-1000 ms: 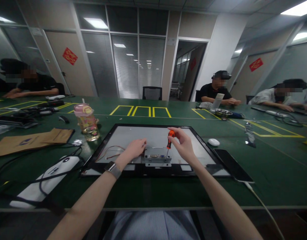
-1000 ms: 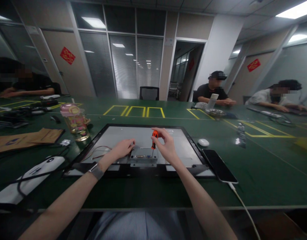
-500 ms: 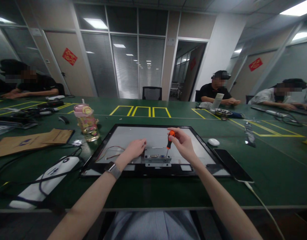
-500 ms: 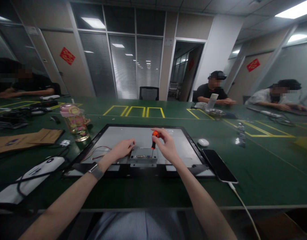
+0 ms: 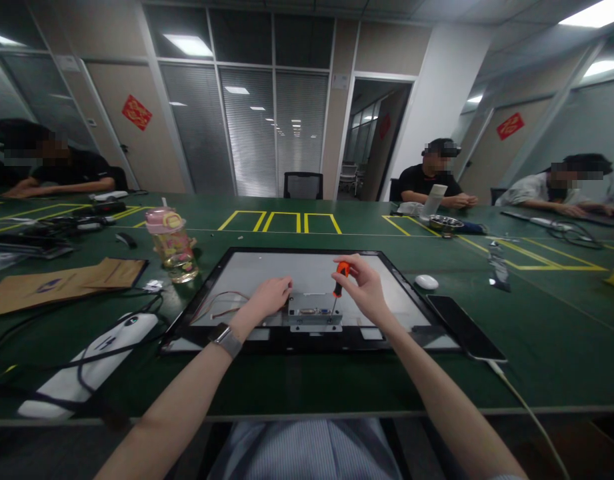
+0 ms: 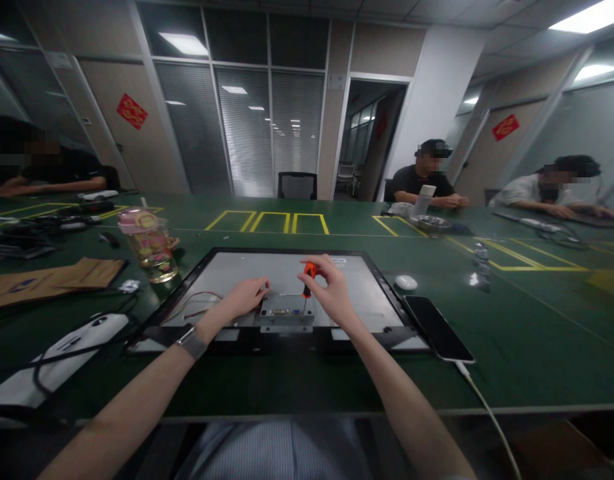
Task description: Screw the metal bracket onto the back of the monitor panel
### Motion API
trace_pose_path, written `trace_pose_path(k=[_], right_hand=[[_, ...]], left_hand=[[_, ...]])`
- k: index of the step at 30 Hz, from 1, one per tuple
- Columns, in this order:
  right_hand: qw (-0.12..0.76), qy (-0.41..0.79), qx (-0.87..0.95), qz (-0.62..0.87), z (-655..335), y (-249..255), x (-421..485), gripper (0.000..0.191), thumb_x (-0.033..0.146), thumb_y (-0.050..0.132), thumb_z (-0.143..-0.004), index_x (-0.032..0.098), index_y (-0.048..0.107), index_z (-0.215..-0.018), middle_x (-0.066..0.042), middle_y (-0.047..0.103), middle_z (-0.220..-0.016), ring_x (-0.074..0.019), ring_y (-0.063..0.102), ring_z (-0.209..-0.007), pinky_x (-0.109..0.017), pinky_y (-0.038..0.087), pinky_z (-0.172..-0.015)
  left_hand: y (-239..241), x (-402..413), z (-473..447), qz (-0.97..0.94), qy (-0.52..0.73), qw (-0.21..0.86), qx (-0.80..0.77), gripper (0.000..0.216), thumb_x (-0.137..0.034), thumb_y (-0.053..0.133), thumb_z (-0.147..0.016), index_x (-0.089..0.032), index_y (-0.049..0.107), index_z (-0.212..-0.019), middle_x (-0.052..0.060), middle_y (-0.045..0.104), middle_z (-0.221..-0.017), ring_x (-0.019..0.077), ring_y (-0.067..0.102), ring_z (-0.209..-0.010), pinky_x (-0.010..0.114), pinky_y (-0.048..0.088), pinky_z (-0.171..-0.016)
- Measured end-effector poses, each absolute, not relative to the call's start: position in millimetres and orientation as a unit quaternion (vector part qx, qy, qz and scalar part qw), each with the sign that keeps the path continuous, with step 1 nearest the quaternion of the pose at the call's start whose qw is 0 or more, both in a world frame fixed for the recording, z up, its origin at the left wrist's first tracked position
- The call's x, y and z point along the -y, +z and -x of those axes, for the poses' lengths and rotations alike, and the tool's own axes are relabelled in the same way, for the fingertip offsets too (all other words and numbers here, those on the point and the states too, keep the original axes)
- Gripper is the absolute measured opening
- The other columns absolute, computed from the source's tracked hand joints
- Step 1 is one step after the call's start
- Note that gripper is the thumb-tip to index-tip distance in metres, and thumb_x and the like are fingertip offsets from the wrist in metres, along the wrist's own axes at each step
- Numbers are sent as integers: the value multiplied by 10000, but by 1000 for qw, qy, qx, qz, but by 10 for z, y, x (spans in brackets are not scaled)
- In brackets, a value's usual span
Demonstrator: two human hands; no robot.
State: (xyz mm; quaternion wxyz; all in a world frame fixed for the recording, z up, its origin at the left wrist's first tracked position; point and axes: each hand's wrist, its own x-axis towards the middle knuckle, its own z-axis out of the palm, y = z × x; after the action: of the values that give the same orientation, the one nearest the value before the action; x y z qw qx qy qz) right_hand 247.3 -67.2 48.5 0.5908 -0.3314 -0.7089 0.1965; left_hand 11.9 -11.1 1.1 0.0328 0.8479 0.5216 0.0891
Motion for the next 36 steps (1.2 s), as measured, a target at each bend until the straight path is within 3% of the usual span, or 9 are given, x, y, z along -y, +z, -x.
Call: trace_pose_path(k=[3, 7, 11, 16, 23, 26, 31, 36], right_hand=[[585, 174, 718, 335, -2465, 486, 691, 206, 308, 604, -879, 265, 663, -1071, -45, 582, -946, -174, 584, -827, -352, 524, -786], [587, 229, 711, 313, -2461, 489, 724, 273, 316, 448, -955, 264, 622, -1159, -64, 634, -1026, -191, 627, -874, -399, 528, -827], [602, 228, 694, 322, -2460, 475, 708, 237, 330, 523, -922, 255, 638, -1115, -58, 652, -960, -196, 635, -872, -391, 535, -821], [618, 180, 687, 337, -2456, 471, 673, 155, 299, 616, -865, 266, 682, -1002, -35, 569, -899, -170, 577, -825, -329, 528, -770], [606, 259, 688, 303, -2464, 458, 712, 254, 293, 464, -947, 260, 611, -1152, -57, 655, -1014, -189, 644, -893, -382, 528, -829], [610, 226, 689, 319, -2455, 451, 701, 263, 285, 509, -927, 262, 602, -1172, -48, 654, -969, -187, 638, -869, -377, 522, -825], [609, 118, 700, 354, -2448, 474, 678, 179, 280, 610, -869, 250, 674, -1033, -37, 590, -883, -181, 582, -802, -339, 495, -746], [595, 156, 715, 332, -2466, 459, 691, 270, 250, 455, -943, 264, 629, -1149, -54, 631, -1003, -193, 614, -897, -368, 498, -809]], left_hand=[[13, 116, -119, -850, 91, 33, -518, 175, -264, 426, -955, -215, 564, -1051, 75, 686, -1009, 217, 651, -952, 313, 477, -827], [26, 123, -120, -852, 88, 32, -516, 182, -256, 430, -951, -203, 570, -1055, 89, 685, -1033, 223, 649, -970, 317, 474, -845], [36, 130, -126, -851, 85, 30, -518, 184, -257, 433, -949, -206, 567, -1064, 89, 689, -1022, 231, 653, -957, 327, 477, -833], [33, 130, -129, -851, 88, 27, -517, 184, -259, 422, -954, -212, 563, -1062, 87, 689, -1014, 236, 652, -947, 332, 476, -822], [32, 133, -119, -854, 92, 27, -511, 185, -255, 411, -952, -211, 565, -1047, 78, 687, -1026, 224, 649, -948, 320, 473, -829], [31, 134, -120, -855, 95, 25, -509, 184, -248, 407, -952, -208, 566, -1036, 80, 685, -1031, 227, 647, -954, 322, 472, -831], [24, 132, -121, -855, 96, 22, -509, 179, -248, 409, -952, -206, 563, -1033, 79, 688, -1008, 229, 651, -933, 322, 475, -812], [27, 136, -123, -855, 95, 20, -509, 177, -227, 415, -947, -195, 569, -1028, 81, 688, -1010, 224, 648, -948, 316, 469, -831]])
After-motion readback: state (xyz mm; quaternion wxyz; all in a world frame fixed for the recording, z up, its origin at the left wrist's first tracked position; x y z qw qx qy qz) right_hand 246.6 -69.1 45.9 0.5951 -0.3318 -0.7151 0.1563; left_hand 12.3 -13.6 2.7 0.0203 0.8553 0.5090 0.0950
